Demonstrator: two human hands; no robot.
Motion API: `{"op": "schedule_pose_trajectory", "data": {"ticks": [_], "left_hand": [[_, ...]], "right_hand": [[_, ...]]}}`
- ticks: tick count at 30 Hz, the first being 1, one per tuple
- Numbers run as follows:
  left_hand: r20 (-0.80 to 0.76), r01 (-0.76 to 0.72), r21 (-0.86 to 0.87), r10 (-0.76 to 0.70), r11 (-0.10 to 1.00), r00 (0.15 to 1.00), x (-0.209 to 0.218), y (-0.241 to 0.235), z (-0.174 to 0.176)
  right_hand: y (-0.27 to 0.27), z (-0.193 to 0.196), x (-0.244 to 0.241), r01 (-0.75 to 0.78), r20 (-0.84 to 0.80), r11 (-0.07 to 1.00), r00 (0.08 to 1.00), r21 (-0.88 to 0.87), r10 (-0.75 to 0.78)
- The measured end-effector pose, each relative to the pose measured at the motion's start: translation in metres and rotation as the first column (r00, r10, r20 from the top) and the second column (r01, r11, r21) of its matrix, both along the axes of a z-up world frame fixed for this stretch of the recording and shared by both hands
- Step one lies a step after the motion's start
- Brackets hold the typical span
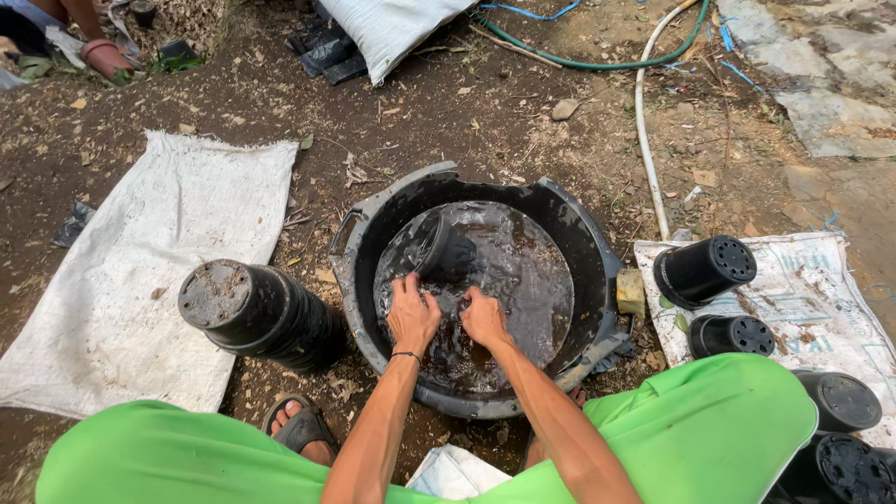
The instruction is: The person sits cross-legged on the ground and washes black plastic plant pots one by one using a yellow sponge and water from a large black basin. They scrub the inside and outside of each pot, rinse it in the basin, and place it aside.
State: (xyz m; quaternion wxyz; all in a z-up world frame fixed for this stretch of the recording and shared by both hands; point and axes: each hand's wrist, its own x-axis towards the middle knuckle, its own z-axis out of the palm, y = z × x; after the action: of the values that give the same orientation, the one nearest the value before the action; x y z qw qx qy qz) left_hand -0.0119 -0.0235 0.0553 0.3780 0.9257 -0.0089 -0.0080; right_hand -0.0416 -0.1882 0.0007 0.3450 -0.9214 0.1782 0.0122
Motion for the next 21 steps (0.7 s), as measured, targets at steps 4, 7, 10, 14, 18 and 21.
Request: {"op": "schedule_pose_trajectory", "data": {"ticks": [4, 7, 10, 14, 18, 21], "left_hand": [[0.271, 0.024, -0.087, 0.001, 0.996, 0.963, 0.001, 0.006, 0.0], [0.26, 0.151, -0.113, -0.118, 0.982, 0.958, 0.003, 0.006, -0.003], [-0.014, 0.243, 0.089, -0.243, 0.966, 0.97, 0.004, 0.006, -0.01], [-0.212, 0.316, 0.359, -0.253, 0.878, 0.944, 0.005, 0.003, -0.031], [-0.014, 0.07, 0.173, -0.068, 0.982, 0.998, 0.008, 0.005, -0.047], [-0.034, 0.022, 0.06, -0.02, 0.998, 0.999, 0.013, 0.005, -0.048]], "right_hand": [[0.0, -0.003, -0.002, 0.034, -0.103, 0.999, 0.994, -0.04, -0.038], [-0.005, -0.008, -0.001, 0.007, 0.095, 0.999, 0.995, -0.036, -0.004], [-0.007, -0.008, 0.003, 0.087, 0.212, 0.996, 0.974, -0.017, -0.081], [-0.012, 0.005, 0.004, 0.257, 0.223, 0.965, 0.939, 0.047, -0.261], [-0.009, 0.022, 0.005, 0.392, 0.44, 0.898, 0.783, 0.201, -0.44], [-0.008, 0.026, 0.007, 0.216, 0.566, 0.967, 0.784, 0.135, -0.255]]}}
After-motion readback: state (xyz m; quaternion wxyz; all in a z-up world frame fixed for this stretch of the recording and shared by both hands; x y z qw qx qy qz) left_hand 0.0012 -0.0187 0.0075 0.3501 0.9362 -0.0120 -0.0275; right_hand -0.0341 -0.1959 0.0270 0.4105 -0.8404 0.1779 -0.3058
